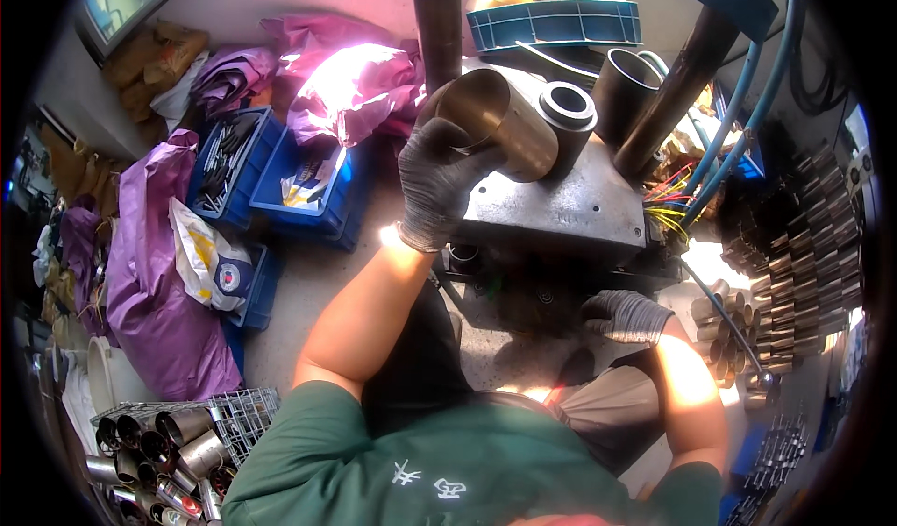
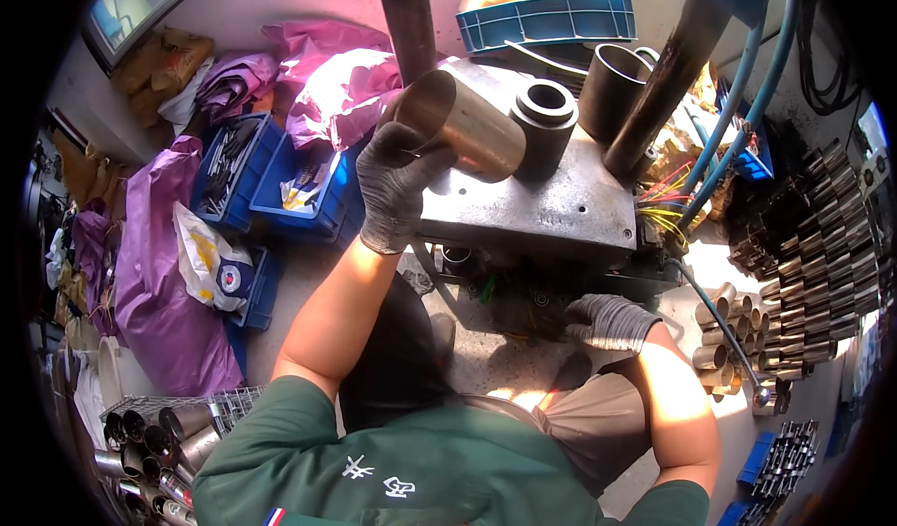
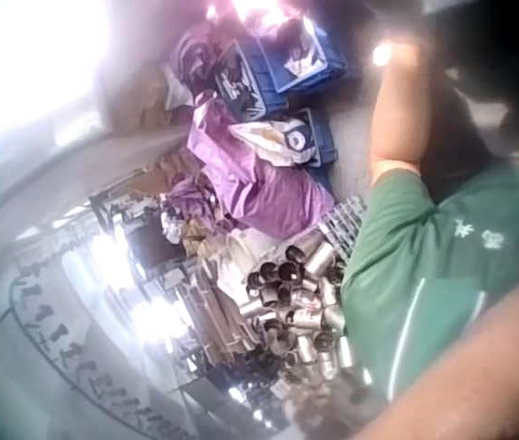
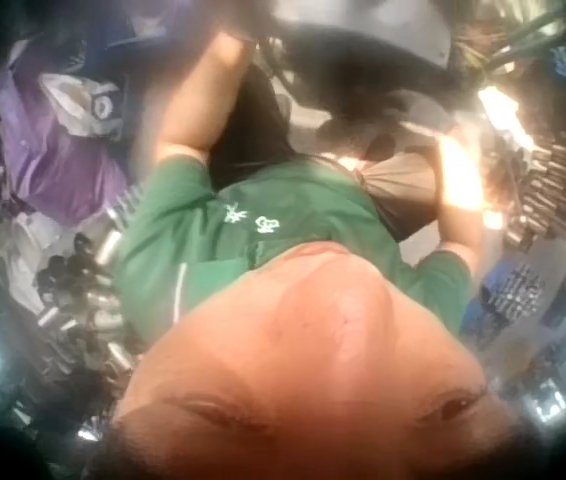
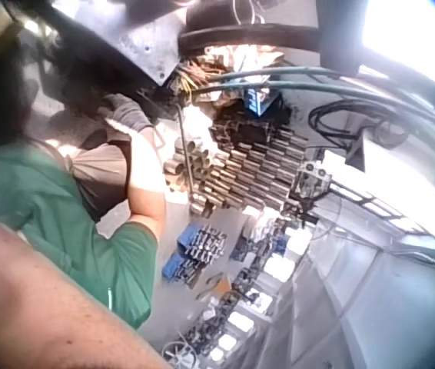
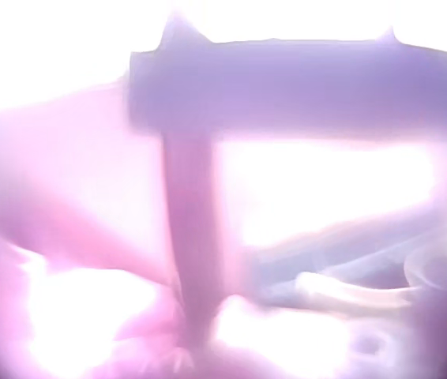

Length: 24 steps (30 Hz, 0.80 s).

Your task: The person inserts motor stators into cylindrical metal casings, presses them together using a press machine, and places the assembled parts into a wire container.

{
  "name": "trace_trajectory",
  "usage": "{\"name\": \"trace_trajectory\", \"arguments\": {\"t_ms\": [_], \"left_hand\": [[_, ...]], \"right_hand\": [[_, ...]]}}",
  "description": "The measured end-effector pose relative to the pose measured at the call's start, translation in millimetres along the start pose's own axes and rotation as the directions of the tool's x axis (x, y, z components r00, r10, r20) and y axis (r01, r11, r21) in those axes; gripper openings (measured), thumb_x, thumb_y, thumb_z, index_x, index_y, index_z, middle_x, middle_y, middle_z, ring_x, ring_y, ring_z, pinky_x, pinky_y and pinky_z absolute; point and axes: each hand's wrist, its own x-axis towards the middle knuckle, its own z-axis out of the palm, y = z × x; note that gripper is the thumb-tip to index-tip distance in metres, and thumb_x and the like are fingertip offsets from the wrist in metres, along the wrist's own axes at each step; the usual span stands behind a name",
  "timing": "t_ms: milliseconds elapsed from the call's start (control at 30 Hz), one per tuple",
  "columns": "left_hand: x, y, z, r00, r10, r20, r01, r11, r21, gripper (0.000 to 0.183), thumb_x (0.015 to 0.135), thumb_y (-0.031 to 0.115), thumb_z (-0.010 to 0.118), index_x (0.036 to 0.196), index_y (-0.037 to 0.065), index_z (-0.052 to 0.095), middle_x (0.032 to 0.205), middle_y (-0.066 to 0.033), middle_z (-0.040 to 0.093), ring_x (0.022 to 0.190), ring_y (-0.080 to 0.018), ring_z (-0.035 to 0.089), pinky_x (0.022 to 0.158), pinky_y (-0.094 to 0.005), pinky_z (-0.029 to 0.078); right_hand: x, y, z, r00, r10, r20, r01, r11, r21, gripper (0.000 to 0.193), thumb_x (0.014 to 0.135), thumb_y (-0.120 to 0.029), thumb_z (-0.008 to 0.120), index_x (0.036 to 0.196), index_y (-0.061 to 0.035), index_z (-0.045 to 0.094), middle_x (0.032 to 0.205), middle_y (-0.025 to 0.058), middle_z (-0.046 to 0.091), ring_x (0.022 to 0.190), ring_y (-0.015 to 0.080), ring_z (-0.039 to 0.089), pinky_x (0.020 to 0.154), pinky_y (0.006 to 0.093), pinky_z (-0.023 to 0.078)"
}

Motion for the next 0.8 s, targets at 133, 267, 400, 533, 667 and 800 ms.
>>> {"name": "trace_trajectory", "arguments": {"t_ms": [133, 267, 400, 533, 667, 800], "left_hand": [[-0.5, 4.4, -36.8, 0.946, -0.055, -0.321, -0.083, 0.913, -0.399, 0.028, 0.084, 0.005, 0.088, 0.096, 0.005, 0.063, 0.097, -0.0053, 0.067, 0.089, -0.0145, 0.065, 0.075, -0.0298, 0.058], [-22.8, 15.7, -109.0, 0.867, 0.02, -0.499, -0.15, 0.963, -0.224, 0.035, 0.096, 0.033, 0.08, 0.11, 0.003, 0.068, 0.111, -0.0082, 0.071, 0.1, -0.0223, 0.069, 0.088, -0.0414, 0.06], [-111.4, -36.5, -200.9, 0.597, -0.401, -0.695, 0.164, 0.909, -0.384, 0.041, 0.093, 0.041, 0.081, 0.118, 0.011, 0.067, 0.109, -0.0033, 0.069, 0.101, -0.0241, 0.068, 0.089, -0.0439, 0.06], [-267.7, -76.8, -267.3, -0.017, -0.75, -0.661, 0.553, 0.544, -0.632, 0.041, 0.094, 0.045, 0.078, 0.122, 0.016, 0.068, 0.118, -0.007, 0.069, 0.103, -0.0257, 0.068, 0.085, -0.049, 0.061], [-313.2, -76.7, -311.6, -0.147, -0.834, -0.532, 0.571, 0.368, -0.734, 0.049, 0.094, 0.051, 0.077, 0.132, 0.022, 0.063, 0.123, -0.0061, 0.07, 0.111, -0.0296, 0.066, 0.098, -0.0605, 0.053], [-172.8, -18.2, -416.8, 0.175, -0.647, -0.742, 0.113, 0.762, -0.637, 0.061, 0.09, 0.06, 0.075, 0.136, 0.022, 0.06, 0.125, -0.008, 0.067, 0.107, -0.0336, 0.064, 0.096, -0.0546, 0.056]], "right_hand": [[3.2, -2.7, -4.3, 0.998, -0.043, -0.039, 0.044, 0.999, 0.026, 0.046, 0.095, -0.036, 0.069, 0.126, -0.0035, 0.071, 0.124, 0.0215, 0.07, 0.12, 0.0411, 0.064, 0.104, 0.0455, 0.051], [-6.1, -7.9, -2.4, 0.994, -0.023, -0.106, 0.037, 0.991, 0.129, 0.042, 0.093, -0.032, 0.072, 0.123, -0.0026, 0.072, 0.121, 0.0229, 0.07, 0.114, 0.0422, 0.066, 0.101, 0.0459, 0.052], [-11.5, 23.2, 16.8, 0.992, -0.009, -0.129, 0.036, 0.977, 0.211, 0.043, 0.089, -0.029, 0.074, 0.121, -0.0005, 0.072, 0.118, 0.0233, 0.071, 0.113, 0.0414, 0.067, 0.098, 0.0455, 0.054], [-12.8, 6.8, 3.4, 0.989, -0.031, -0.143, 0.052, 0.988, 0.145, 0.043, 0.087, -0.026, 0.074, 0.121, 0.0007, 0.073, 0.117, 0.0241, 0.072, 0.111, 0.0414, 0.068, 0.097, 0.045, 0.054], [-13.4, 0.7, -1.8, 0.988, -0.019, -0.15, 0.041, 0.989, 0.142, 0.042, 0.087, -0.026, 0.074, 0.12, 0.0006, 0.073, 0.116, 0.024, 0.072, 0.111, 0.0411, 0.068, 0.097, 0.045, 0.054], [-9.0, 7.9, 3.9, 0.989, -0.026, -0.149, 0.033, 0.998, 0.046, 0.041, 0.087, -0.026, 0.074, 0.118, 0.0003, 0.074, 0.116, 0.0233, 0.072, 0.111, 0.0412, 0.068, 0.098, 0.046, 0.054]]}}
